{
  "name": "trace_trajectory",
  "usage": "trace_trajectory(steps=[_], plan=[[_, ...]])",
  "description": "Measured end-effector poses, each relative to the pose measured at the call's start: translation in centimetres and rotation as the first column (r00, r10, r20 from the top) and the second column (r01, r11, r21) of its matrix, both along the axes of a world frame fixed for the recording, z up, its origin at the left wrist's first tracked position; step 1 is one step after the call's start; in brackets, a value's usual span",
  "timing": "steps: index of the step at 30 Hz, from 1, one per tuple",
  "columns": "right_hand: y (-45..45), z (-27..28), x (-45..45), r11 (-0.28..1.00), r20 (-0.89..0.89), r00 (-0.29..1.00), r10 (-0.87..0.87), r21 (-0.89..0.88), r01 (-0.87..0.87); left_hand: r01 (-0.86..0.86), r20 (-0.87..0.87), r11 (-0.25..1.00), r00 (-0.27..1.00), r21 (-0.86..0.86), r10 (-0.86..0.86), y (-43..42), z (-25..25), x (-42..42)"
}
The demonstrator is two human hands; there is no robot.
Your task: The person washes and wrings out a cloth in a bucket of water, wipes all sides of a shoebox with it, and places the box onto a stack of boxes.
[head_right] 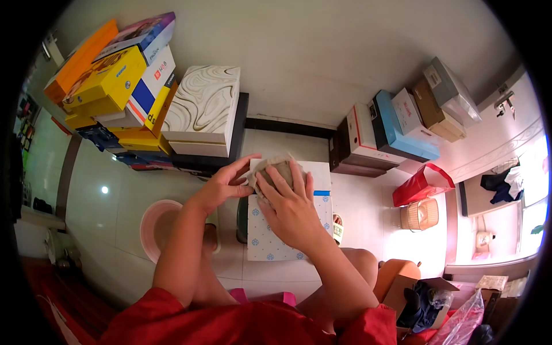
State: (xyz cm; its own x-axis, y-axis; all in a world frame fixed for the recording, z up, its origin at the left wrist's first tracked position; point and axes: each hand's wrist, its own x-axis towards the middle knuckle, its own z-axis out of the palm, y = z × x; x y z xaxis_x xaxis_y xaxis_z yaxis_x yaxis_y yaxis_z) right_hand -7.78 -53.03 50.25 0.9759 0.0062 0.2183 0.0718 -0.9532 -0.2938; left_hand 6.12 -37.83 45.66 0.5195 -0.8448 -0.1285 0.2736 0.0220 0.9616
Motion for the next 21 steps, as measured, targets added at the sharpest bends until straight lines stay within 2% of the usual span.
trace_trajectory(steps=[5,13,18,21], plan=[[-0.2,-1.5,2.9,0.998,0.053,0.996,-0.066,-0.018,0.067,0.010,0.047,0.997,0.999,0.074,-0.014,-0.2,0.0,0.4],[0.3,-1.0,0.2,0.999,0.021,1.000,0.014,-0.048,-0.013,0.055,0.017,0.998,0.998,0.002,-0.055,0.0,-0.6,0.7],[1.1,-0.3,-0.6,1.000,0.006,1.000,-0.008,-0.029,0.008,0.074,-0.007,0.997,0.997,-0.021,-0.074,0.0,-0.5,0.8],[1.4,-0.9,0.8,0.998,0.048,0.998,-0.045,-0.044,0.047,0.064,0.047,0.998,0.997,-0.003,-0.063,-0.1,-0.2,0.7]])
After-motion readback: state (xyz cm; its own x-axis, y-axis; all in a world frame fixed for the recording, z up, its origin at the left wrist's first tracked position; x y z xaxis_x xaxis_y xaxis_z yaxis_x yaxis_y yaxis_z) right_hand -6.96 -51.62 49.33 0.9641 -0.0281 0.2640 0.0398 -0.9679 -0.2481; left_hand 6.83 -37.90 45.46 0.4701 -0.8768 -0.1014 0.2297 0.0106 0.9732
